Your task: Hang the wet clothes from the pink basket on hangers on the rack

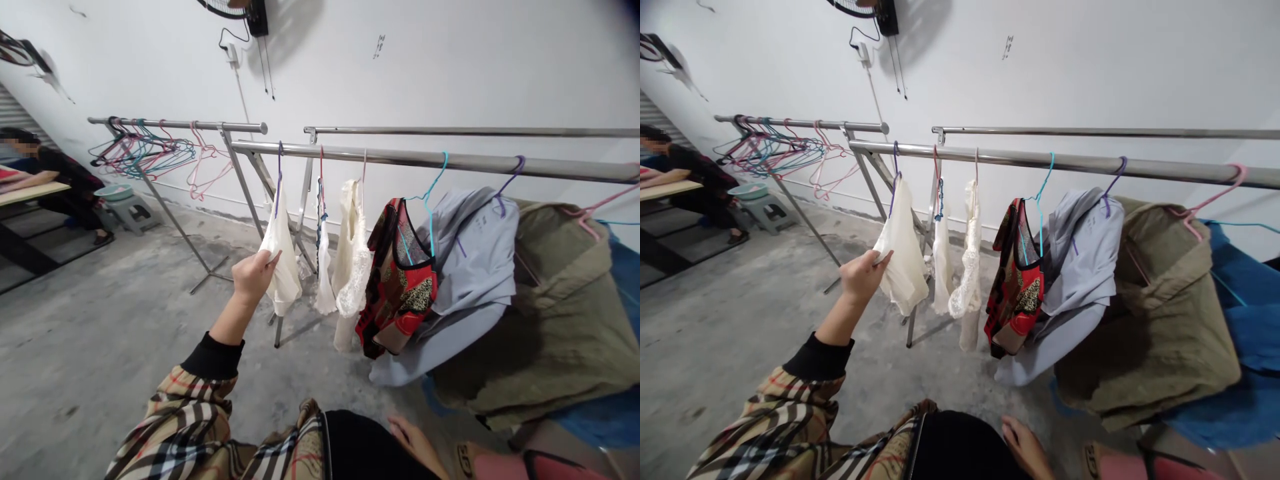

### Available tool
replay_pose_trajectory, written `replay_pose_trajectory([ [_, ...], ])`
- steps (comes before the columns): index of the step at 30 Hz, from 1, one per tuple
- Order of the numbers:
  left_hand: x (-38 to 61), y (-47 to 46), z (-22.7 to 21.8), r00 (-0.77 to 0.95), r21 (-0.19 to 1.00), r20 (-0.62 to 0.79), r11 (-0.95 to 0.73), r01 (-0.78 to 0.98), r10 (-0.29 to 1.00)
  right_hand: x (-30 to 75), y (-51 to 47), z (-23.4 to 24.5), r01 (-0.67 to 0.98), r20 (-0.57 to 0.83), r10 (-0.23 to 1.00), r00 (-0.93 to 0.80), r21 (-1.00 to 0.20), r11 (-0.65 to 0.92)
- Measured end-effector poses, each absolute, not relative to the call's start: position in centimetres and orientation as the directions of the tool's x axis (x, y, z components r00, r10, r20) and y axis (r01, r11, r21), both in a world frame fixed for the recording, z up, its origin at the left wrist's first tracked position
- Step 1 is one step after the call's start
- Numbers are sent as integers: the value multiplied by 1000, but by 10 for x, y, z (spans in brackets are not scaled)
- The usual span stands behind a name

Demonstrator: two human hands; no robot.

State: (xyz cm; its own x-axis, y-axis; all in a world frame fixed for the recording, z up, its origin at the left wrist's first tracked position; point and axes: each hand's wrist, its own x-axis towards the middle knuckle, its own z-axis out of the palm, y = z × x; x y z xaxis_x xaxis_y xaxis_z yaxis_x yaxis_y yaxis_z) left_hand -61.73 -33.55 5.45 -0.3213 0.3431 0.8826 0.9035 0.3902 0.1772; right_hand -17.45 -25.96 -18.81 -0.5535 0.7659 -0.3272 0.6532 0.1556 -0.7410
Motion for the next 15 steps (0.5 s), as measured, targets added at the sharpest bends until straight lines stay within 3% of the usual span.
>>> replay_pose_trajectory([
  [3, -617, -335, 43, -276, 153, 913, 375, 915, 301, -172, -259, -189, 632, -379, 729, -570, -769, 95],
  [8, -616, -336, 29, -293, 226, 923, 266, 937, 249, -172, -259, -187, 634, -398, 729, -557, -771, 63],
  [15, -610, -340, 31, -536, 508, 830, 183, 841, 157, -174, -259, -182, 625, -390, 735, -554, -779, 57],
])
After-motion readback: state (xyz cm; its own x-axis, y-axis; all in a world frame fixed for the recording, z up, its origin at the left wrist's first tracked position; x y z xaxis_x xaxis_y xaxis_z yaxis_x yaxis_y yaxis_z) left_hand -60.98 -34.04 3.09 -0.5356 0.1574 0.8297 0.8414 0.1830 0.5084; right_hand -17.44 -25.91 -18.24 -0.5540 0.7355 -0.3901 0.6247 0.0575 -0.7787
